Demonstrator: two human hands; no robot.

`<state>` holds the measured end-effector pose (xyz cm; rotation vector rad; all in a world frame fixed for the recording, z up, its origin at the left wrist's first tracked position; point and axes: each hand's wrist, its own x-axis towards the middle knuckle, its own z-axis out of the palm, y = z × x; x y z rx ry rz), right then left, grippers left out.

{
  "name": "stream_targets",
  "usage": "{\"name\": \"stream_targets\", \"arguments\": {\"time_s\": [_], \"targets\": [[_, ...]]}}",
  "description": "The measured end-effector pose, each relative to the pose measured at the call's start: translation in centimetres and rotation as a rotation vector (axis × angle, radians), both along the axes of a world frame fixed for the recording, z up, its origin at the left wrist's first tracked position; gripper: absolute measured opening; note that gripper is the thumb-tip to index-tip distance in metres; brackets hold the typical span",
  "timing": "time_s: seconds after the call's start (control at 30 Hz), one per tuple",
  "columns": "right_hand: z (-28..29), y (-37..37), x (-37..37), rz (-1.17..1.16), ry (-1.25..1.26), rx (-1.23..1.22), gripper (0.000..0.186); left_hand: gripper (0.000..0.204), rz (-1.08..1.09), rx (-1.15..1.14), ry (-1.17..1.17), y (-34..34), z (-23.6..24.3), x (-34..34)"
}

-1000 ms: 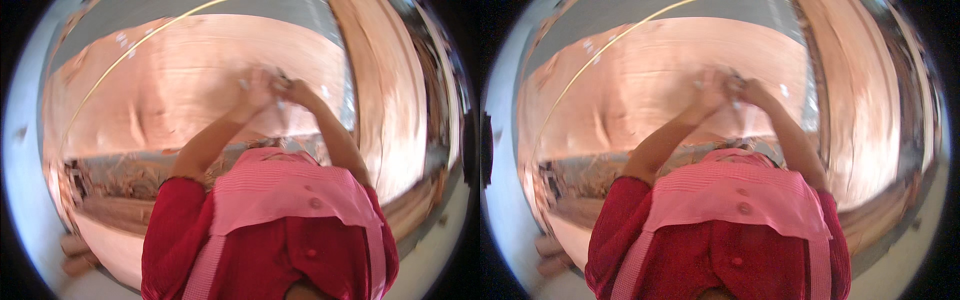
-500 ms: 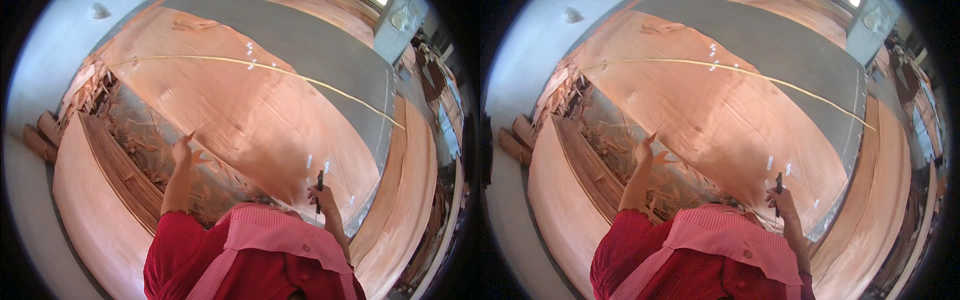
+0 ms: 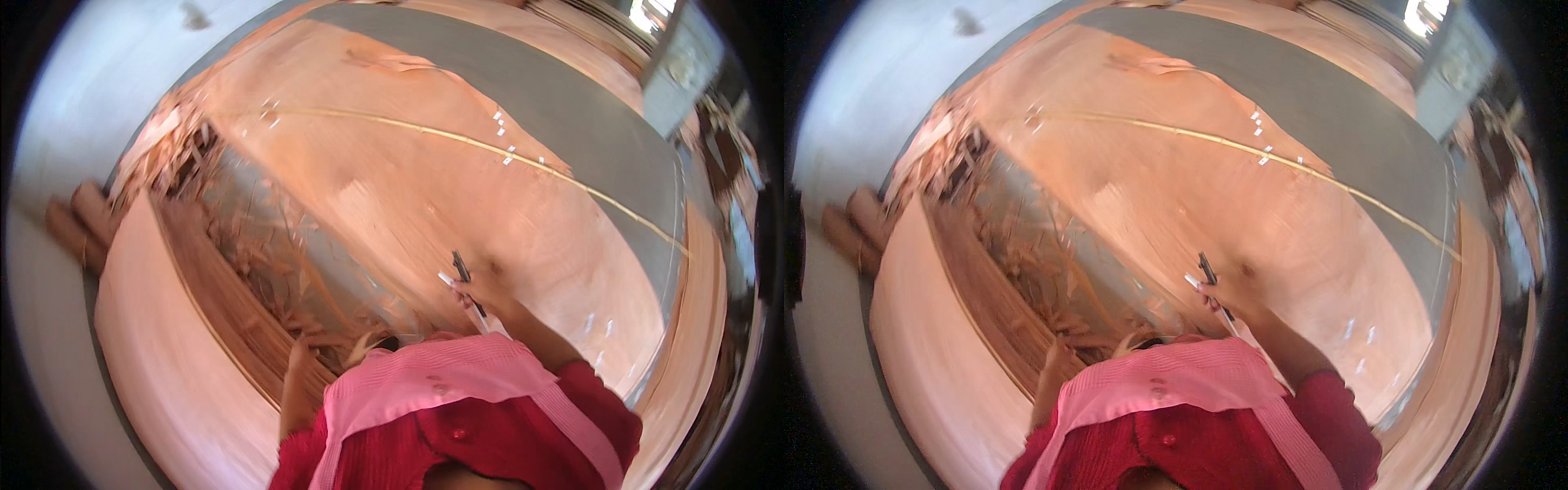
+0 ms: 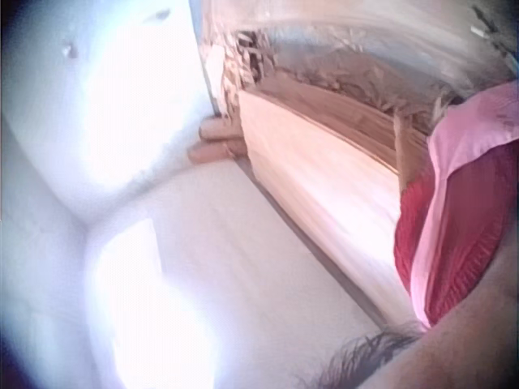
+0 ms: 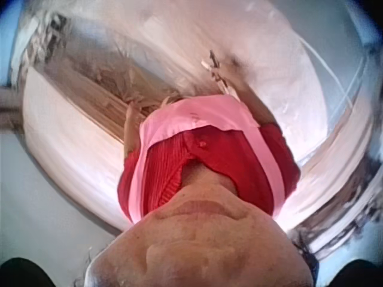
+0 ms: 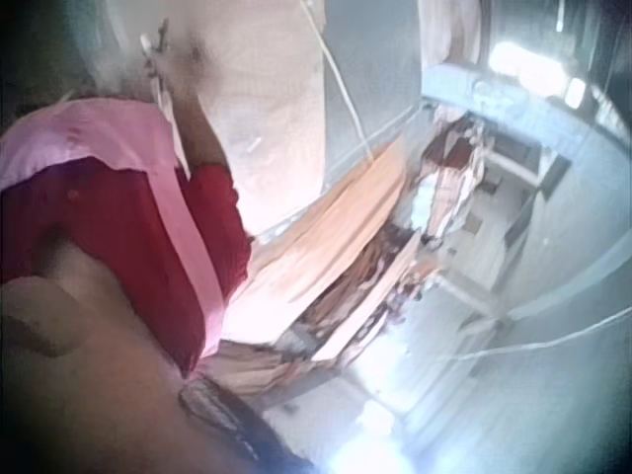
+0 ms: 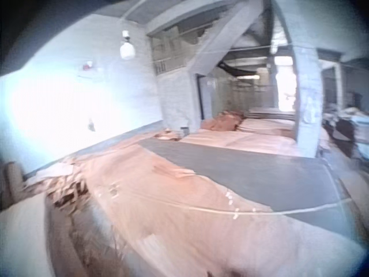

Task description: The person repairs thin wood veneer sheets by using a utility knife to cut away damaged sections along a curved template, applying small pieces of white adhesive tape to join veneer sections, and then moving the repaired sheets onto a large stack.

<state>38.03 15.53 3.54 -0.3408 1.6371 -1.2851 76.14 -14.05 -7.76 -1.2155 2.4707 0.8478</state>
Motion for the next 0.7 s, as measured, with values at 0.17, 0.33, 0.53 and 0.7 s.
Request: {"name": "stream_targets", "arguments": {"time_s": [0.17, 0.33, 0.53, 0.7], "targets": [[-1.4, -12.6, -4.8, -0.123, -0.016, 0.082, 0.018, 0.036, 0.213, 0.276, 0.145, -13.3, 2.7, -3.2], [1.0, -21.7, -13.2, -0.495, 0.051, -0.069, 0.014, 0.032, -0.025, 0.075, 0.000, -26.6, 11.3, -18.5], [3.2, -33.1, -29.3, -0.769, 0.261, 0.001, 0.019, 0.039, -0.680, -0.546, 0.303, -34.1, 8.4, -34.1], [-2.2, -39.3, -47.0, -0.688, 1.549, 0.003, 0.022, 0.047, -0.811, -0.289, 0.364, -34.5, 8.7, -40.3]]}}
